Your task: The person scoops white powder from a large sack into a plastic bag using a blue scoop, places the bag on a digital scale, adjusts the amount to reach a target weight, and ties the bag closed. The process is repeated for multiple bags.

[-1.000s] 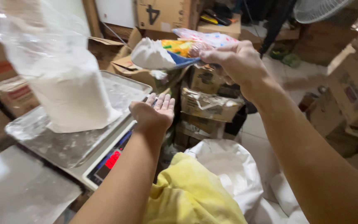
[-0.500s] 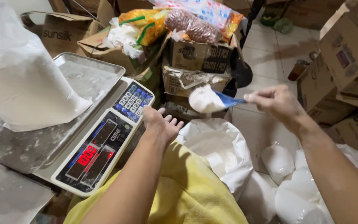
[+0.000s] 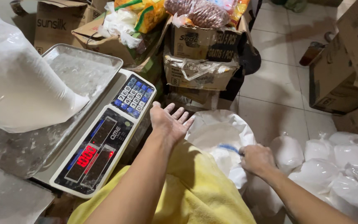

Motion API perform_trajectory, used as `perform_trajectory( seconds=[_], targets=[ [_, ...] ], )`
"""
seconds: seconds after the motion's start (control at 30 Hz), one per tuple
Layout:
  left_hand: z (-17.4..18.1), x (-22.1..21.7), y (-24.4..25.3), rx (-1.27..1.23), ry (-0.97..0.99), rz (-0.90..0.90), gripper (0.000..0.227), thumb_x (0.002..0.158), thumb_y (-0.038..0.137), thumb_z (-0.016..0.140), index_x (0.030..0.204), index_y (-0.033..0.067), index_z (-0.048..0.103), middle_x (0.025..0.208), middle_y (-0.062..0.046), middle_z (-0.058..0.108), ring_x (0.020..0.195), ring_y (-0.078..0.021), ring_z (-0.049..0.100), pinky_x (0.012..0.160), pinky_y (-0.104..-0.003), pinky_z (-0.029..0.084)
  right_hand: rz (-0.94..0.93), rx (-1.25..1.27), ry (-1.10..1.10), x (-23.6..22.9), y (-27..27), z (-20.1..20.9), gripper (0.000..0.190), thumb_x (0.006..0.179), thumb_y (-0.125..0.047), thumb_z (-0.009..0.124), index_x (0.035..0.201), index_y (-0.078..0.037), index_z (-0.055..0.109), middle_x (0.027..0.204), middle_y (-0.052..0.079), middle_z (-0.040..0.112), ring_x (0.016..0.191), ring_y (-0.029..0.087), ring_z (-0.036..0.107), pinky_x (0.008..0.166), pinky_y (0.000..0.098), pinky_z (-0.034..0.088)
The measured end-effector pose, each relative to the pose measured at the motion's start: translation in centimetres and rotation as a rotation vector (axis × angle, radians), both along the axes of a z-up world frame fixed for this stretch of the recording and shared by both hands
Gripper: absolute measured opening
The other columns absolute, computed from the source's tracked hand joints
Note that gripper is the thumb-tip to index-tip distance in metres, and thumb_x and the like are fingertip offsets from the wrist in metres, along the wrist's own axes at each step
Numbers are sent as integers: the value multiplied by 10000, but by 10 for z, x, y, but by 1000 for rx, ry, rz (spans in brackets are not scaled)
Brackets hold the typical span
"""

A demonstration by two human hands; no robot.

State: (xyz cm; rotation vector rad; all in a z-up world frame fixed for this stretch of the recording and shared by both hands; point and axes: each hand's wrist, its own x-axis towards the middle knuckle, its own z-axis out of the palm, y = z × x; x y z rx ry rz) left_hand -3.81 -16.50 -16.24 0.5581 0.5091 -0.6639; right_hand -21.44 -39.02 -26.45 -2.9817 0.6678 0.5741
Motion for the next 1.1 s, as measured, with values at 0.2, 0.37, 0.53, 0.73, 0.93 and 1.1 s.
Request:
perform_trajectory(
  seconds=[0.2, 0.37, 0.53, 0.73, 0.93, 1.1],
  targets=[
    [-5, -1, -10, 196, -84, -257, 636, 984, 490, 450, 1534, 175, 399, 1519, -95, 543, 1337, -292, 563, 1127, -527, 391, -18, 27, -131, -8, -2, -8, 307, 828, -341, 669, 1106, -294, 790, 1016, 78, 776, 1024, 265, 729, 935, 462, 543],
    [-5, -10, -16, 264, -83, -316, 407, 991, 379, 472, 1298, 148, 604, 1251, -48, 709, 1045, -244, 669, 983, -474, 485, -276, 256, -426, -15, -15, -12, 320, 831, -365, 724, 1109, -225, 797, 913, 109, 785, 883, 281, 743, 818, 406, 560],
    [1, -13, -8, 329, -92, -262, 334, 991, 322, 469, 1244, 152, 604, 1192, -40, 718, 979, -226, 670, 886, -433, 499, -741, 909, -774, -28, -7, 20, 264, 897, -235, 688, 1072, -78, 808, 719, -34, 638, 662, 76, 553, 556, 284, 435],
    [19, -19, 24, 376, -183, -137, 348, 973, 298, 495, 1260, 130, 600, 1179, -43, 722, 1023, -241, 679, 874, -426, 506, -804, 1396, -806, -30, 29, 99, 206, 961, -213, 624, 1048, -61, 734, 601, -70, 390, 518, 64, 324, 487, 247, 297],
    [66, -33, 66, 1153, -877, 552, 315, 895, 159, 632, 1187, 47, 590, 1048, -131, 724, 984, -284, 695, 907, -409, 519, -514, 1384, -607, 22, 115, 133, 214, 935, -220, 669, 1015, -41, 757, 626, -55, 447, 527, 75, 359, 491, 253, 325],
    [99, -46, 117, 1130, -1228, 587, 306, 912, 105, 602, 1202, 22, 548, 986, -142, 704, 945, -278, 691, 878, -419, 524, -88, 1362, -266, 60, 217, 125, 252, 901, -298, 669, 959, -88, 797, 699, -55, 612, 595, 64, 501, 536, 237, 419]
  ],
)
